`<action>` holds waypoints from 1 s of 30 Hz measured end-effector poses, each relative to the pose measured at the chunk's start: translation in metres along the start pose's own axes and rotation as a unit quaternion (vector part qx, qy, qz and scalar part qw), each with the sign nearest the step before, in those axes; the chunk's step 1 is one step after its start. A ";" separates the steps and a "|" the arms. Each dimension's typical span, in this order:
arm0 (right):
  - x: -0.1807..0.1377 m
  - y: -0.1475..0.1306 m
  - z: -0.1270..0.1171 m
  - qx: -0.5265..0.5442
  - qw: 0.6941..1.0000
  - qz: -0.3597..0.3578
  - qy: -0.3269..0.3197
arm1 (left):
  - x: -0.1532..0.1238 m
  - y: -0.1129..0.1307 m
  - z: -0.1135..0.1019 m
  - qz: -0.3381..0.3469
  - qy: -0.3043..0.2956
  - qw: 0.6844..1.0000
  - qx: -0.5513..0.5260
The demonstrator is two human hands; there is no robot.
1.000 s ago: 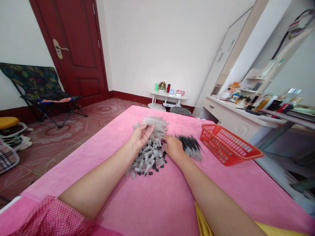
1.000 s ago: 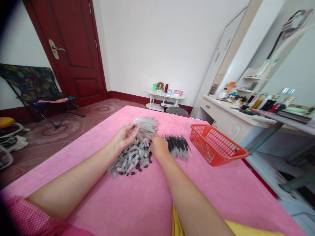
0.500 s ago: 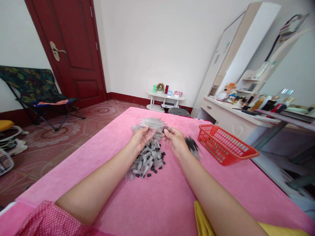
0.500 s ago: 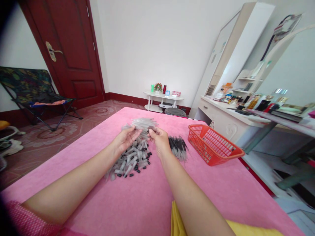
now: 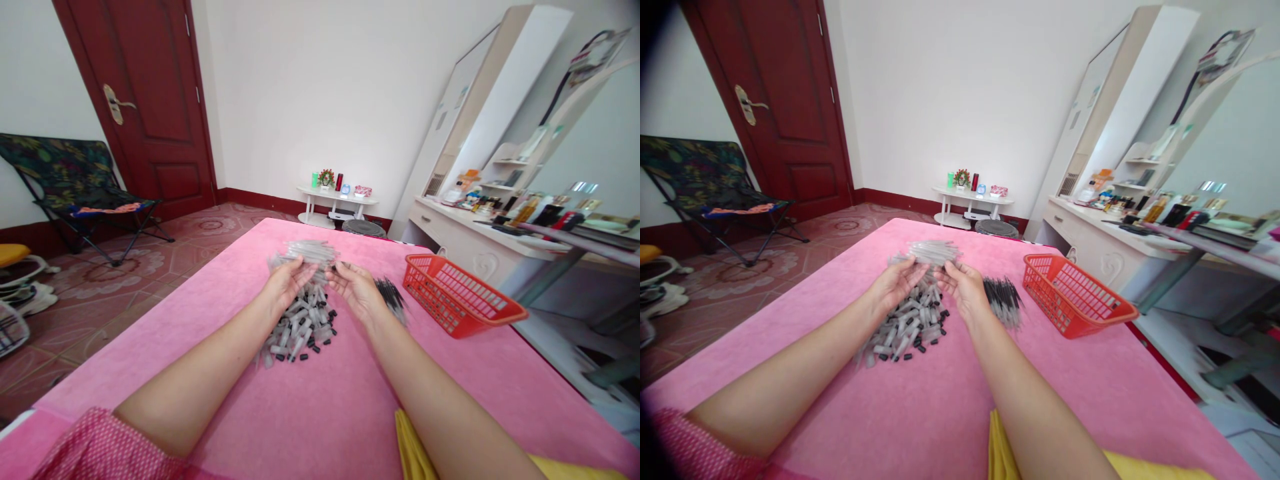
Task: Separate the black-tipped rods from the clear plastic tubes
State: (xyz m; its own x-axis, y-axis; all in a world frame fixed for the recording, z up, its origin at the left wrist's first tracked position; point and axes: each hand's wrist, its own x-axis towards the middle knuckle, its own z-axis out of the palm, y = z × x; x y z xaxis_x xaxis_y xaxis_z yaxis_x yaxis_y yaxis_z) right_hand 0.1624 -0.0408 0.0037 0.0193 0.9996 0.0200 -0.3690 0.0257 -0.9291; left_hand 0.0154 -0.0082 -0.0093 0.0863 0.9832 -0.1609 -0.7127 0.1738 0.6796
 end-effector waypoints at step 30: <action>-0.001 -0.006 0.004 -0.232 0.960 -0.159 0.015 | 0.000 -0.006 -0.003 0.021 -0.046 0.998 0.025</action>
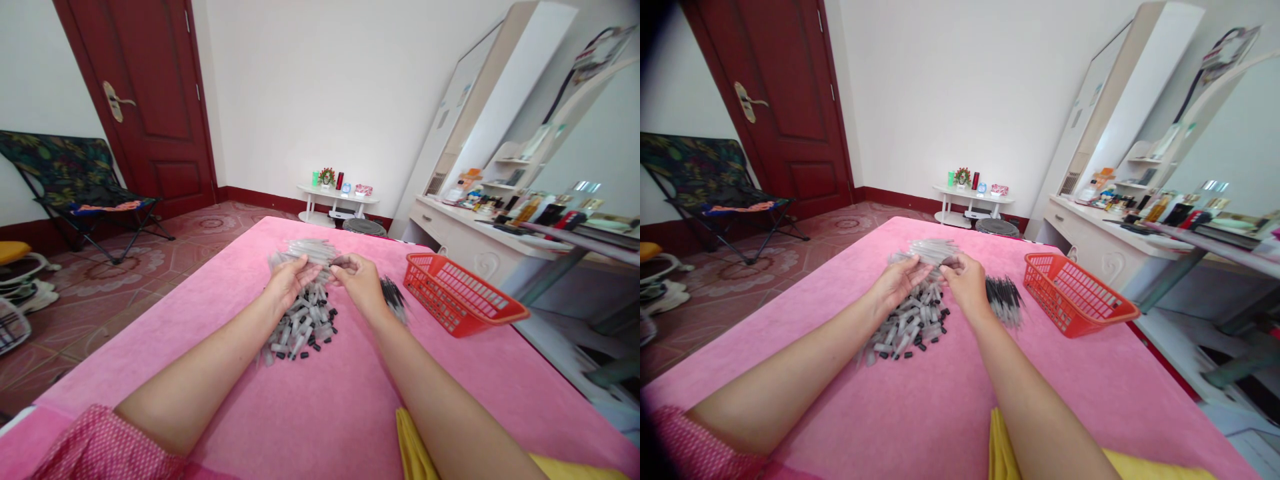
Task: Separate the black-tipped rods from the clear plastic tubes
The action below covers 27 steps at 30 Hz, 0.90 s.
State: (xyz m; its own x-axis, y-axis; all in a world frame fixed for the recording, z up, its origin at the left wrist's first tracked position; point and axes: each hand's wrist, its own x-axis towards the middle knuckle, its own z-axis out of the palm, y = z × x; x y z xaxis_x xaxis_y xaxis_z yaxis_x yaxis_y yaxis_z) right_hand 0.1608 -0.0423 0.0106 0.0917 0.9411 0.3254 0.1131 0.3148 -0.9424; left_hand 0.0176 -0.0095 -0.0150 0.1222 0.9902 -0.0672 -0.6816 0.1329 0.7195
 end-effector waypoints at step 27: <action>0.002 0.008 -0.006 -0.158 0.982 -0.106 0.011 | -0.008 0.002 0.007 0.028 0.017 0.998 0.053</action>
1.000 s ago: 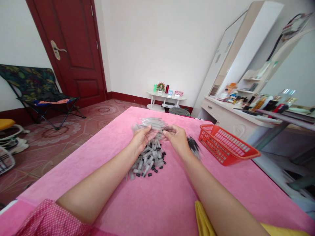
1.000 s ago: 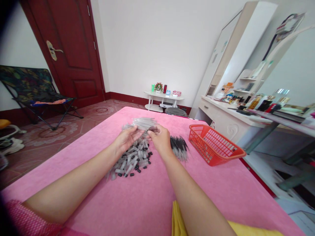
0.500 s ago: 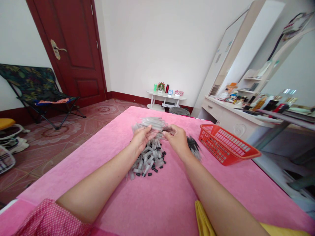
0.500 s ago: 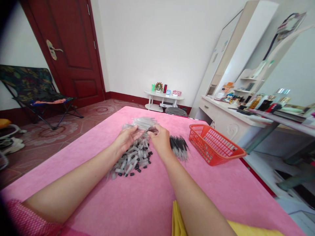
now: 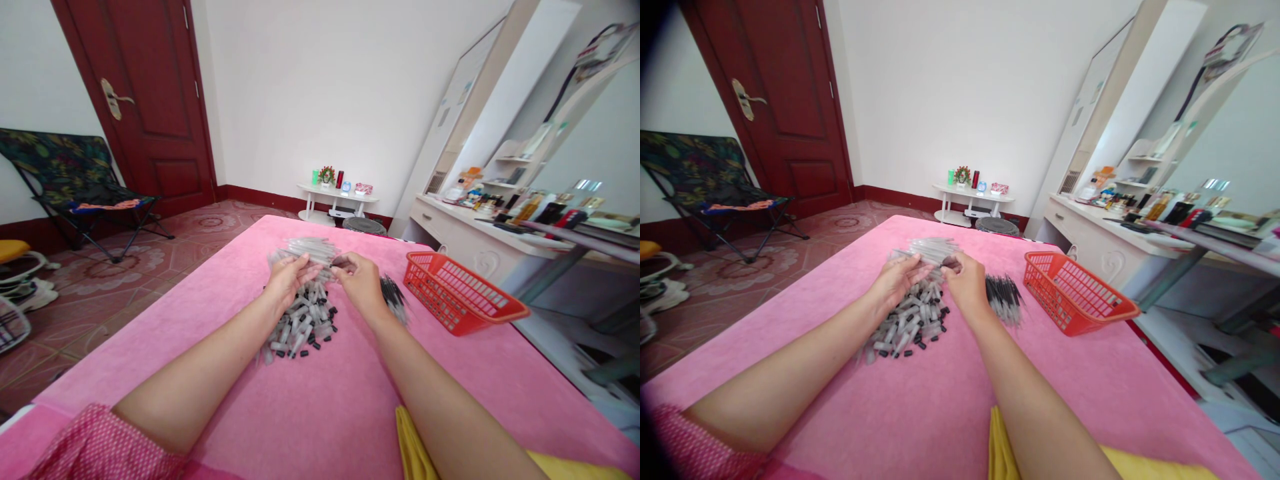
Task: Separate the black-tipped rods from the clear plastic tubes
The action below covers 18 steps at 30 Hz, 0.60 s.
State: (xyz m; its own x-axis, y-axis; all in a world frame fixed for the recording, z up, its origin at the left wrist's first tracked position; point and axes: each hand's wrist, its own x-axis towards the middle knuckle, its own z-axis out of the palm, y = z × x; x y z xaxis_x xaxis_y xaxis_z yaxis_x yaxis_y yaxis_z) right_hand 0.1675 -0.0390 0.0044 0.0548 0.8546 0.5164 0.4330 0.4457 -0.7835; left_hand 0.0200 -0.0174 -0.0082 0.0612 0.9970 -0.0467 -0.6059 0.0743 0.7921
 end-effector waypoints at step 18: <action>-0.001 0.009 0.001 0.045 0.996 0.079 -0.018 | -0.002 -0.002 0.002 -0.003 -0.048 0.999 -0.022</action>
State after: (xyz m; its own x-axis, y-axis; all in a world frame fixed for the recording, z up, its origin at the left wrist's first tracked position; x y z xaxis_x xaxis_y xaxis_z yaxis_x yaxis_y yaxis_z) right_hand 0.1699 -0.0353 -0.0034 0.0835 0.9237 0.3738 0.3393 0.3264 -0.8822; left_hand 0.0224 -0.0199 -0.0089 0.1392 0.9902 0.0080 -0.6393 0.0837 0.7644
